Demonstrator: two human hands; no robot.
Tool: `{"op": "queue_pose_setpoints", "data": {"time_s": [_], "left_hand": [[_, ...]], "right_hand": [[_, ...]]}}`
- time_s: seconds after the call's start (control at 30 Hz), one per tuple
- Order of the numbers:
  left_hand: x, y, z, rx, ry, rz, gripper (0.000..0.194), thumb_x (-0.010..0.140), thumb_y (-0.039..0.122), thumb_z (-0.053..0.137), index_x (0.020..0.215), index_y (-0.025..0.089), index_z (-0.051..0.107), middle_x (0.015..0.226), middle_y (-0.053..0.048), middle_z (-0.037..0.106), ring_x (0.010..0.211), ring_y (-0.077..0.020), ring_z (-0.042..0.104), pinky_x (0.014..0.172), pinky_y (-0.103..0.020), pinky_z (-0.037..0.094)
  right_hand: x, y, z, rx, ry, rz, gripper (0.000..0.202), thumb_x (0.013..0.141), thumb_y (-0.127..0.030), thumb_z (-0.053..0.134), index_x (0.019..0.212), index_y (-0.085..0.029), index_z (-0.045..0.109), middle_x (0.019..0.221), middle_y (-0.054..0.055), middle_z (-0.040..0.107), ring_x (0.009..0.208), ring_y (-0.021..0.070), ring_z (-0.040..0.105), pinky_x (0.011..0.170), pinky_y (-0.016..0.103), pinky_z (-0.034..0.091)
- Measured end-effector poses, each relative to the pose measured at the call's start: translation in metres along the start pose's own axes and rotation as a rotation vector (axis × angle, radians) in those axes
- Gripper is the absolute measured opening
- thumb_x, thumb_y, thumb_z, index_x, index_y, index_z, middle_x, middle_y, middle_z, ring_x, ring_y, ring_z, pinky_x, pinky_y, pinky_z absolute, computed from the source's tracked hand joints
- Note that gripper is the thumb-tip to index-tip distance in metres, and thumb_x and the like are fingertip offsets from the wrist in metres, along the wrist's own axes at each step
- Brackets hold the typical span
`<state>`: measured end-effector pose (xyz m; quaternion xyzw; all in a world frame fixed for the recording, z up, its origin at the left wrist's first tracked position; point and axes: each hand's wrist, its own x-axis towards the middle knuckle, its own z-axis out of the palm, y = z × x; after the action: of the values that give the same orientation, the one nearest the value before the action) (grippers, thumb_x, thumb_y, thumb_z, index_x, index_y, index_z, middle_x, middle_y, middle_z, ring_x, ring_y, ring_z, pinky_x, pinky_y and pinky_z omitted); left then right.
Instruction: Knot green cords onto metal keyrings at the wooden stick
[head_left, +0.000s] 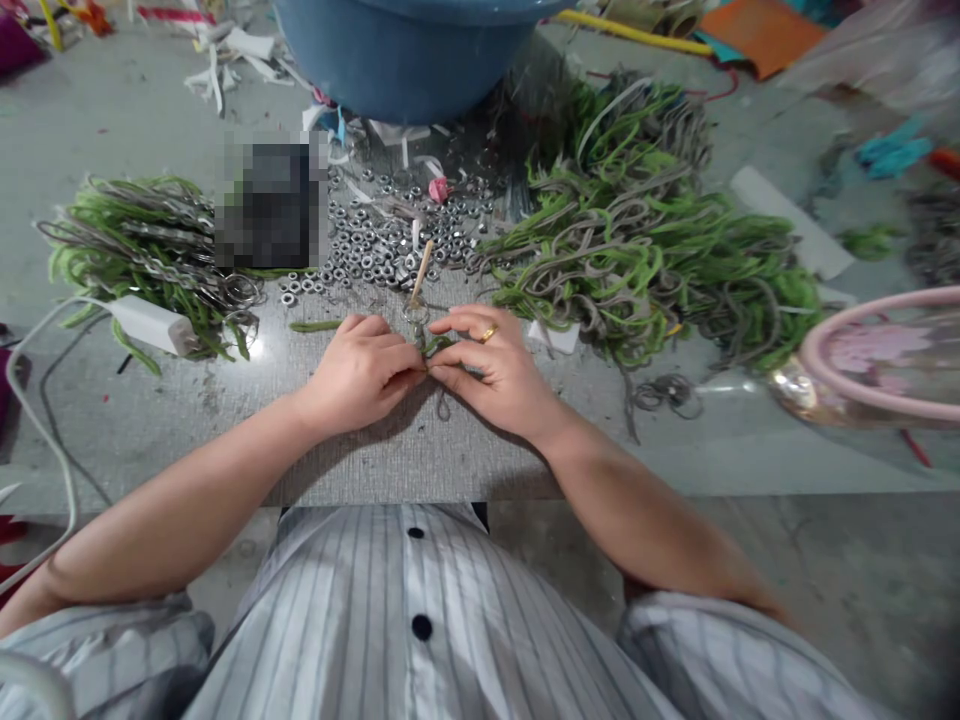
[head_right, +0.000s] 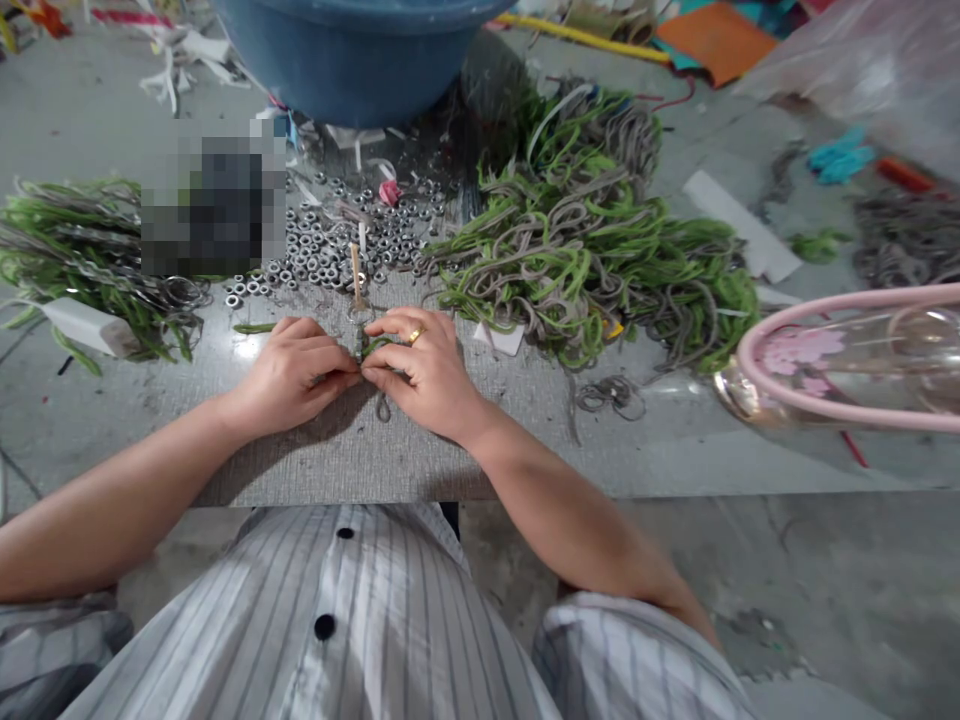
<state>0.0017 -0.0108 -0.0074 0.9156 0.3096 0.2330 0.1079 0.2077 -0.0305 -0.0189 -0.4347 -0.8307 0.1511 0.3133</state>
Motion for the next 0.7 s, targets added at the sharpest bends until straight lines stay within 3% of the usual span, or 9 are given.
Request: {"op": "queue_pose_setpoints", "data": {"time_s": [0.13, 0.33, 0.7], "left_hand": [[0.0003, 0.0021, -0.0058, -0.004, -0.119, -0.041, 0.025, 0.087, 0.033, 0.051, 0.072, 0.018, 0.064, 0.068, -0.001, 0.066, 0.071, -0.0183, 0.05, 0.071, -0.034, 0.03], [0.0005, 0.0041, -0.0058, 0.055, -0.169, -0.078, 0.018, 0.08, 0.025, 0.05, 0.074, 0.018, 0.065, 0.069, -0.002, 0.067, 0.072, -0.0194, 0.052, 0.071, -0.036, 0.032], [-0.0004, 0.0022, -0.003, 0.1, -0.172, -0.101, 0.017, 0.082, 0.024, 0.05, 0.077, 0.018, 0.065, 0.071, -0.003, 0.068, 0.075, -0.0213, 0.054, 0.071, -0.036, 0.033]], "right_hand": [[-0.0002, 0.0004, 0.0002, -0.039, -0.095, 0.017, 0.014, 0.086, -0.027, 0.061, 0.076, -0.025, 0.07, 0.114, 0.004, 0.069, 0.121, 0.0289, 0.051, 0.103, 0.054, 0.032], [-0.0023, -0.0012, -0.0022, -0.088, -0.223, 0.041, 0.009, 0.08, -0.021, 0.064, 0.071, -0.023, 0.066, 0.124, 0.006, 0.066, 0.129, 0.0333, 0.045, 0.106, 0.066, 0.02], [-0.0017, 0.0007, 0.001, -0.061, -0.114, 0.093, 0.012, 0.083, -0.023, 0.062, 0.071, -0.024, 0.065, 0.116, 0.004, 0.069, 0.126, 0.031, 0.05, 0.108, 0.062, 0.02]]}}
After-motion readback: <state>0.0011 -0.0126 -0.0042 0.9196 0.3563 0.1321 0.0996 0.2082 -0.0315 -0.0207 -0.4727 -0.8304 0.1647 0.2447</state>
